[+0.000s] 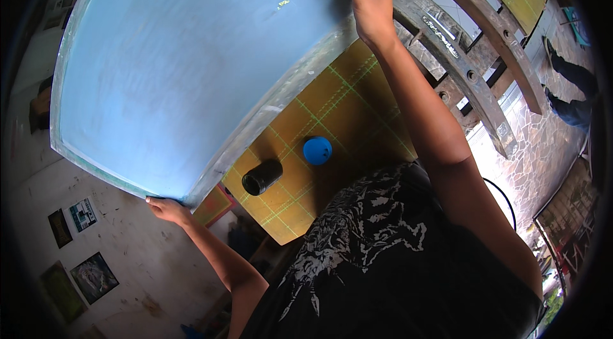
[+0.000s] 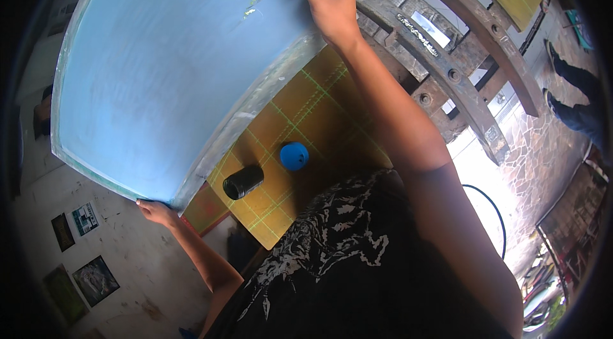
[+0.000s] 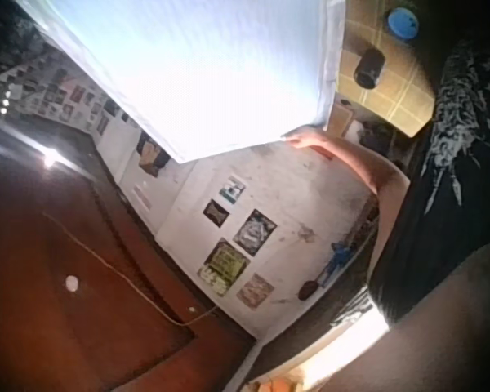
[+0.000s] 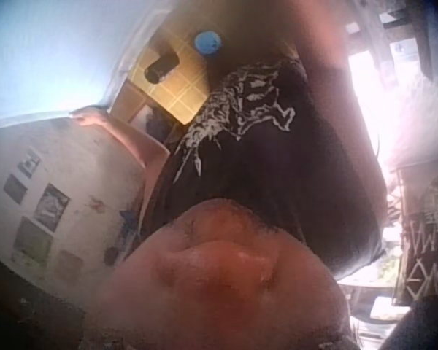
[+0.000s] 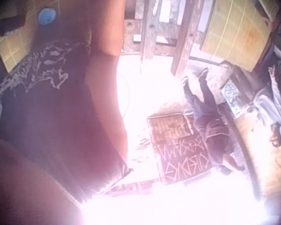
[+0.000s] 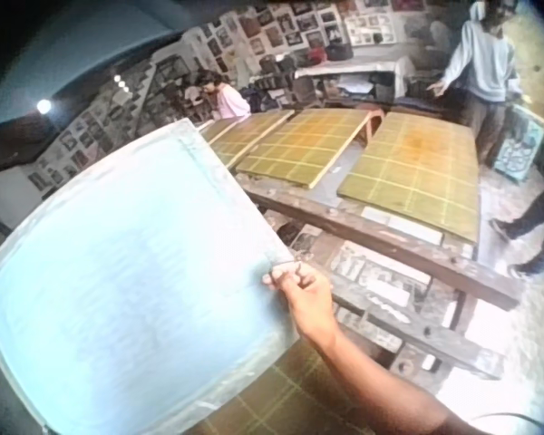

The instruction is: The person paints a design onto a blue screen printing frame using a small brush and yellow ink from a container.

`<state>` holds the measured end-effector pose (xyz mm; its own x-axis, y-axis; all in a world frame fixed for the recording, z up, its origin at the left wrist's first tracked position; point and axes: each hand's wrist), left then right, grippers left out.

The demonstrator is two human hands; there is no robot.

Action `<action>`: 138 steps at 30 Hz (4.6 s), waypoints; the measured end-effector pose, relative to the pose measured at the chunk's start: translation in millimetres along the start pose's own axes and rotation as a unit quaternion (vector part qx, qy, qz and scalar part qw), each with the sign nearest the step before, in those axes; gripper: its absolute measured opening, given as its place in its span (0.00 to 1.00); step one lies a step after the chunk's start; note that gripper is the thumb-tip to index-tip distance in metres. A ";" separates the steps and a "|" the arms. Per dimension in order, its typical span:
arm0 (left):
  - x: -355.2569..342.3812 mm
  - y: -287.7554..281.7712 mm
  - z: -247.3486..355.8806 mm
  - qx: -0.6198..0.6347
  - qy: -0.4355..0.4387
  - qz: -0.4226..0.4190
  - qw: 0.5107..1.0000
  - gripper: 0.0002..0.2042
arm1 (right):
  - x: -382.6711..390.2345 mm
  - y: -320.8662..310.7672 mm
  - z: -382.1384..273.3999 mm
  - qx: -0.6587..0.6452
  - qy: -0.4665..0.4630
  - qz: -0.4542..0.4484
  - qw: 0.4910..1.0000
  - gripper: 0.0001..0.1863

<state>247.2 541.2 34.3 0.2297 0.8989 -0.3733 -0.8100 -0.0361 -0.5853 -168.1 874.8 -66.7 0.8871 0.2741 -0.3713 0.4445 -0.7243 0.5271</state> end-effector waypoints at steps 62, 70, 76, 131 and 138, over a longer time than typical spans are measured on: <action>-6.5 3.1 -17.5 -0.012 -0.001 0.005 1.000 0.25 | 4.1 13.9 18.4 0.051 0.026 -0.028 0.998 0.05; -5.2 4.8 -17.9 -0.010 -0.009 0.017 1.000 0.25 | -1.5 7.7 8.8 0.047 0.021 0.036 0.998 0.04; -6.9 4.5 -21.7 -0.008 -0.013 0.016 1.000 0.25 | -4.2 1.0 16.6 0.031 0.013 0.035 0.999 0.04; -8.8 6.8 -32.3 -0.009 -0.004 0.000 1.000 0.26 | 1.8 8.5 15.8 0.052 0.025 0.018 0.998 0.04; -7.3 7.2 -30.7 -0.021 -0.015 0.005 1.000 0.26 | 1.3 10.3 15.3 0.057 0.027 0.006 0.998 0.04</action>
<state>256.2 521.0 10.7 0.2049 0.9110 -0.3579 -0.7883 -0.0632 -0.6120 -164.3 858.0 -73.5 0.8994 0.2952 -0.3225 0.4186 -0.7941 0.4406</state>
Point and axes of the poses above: each hand's wrist, its own x-axis away from the middle knuckle, its own y-axis out of the palm, z = x × y, and after that the axes turned 13 degrees about -z, right-handed
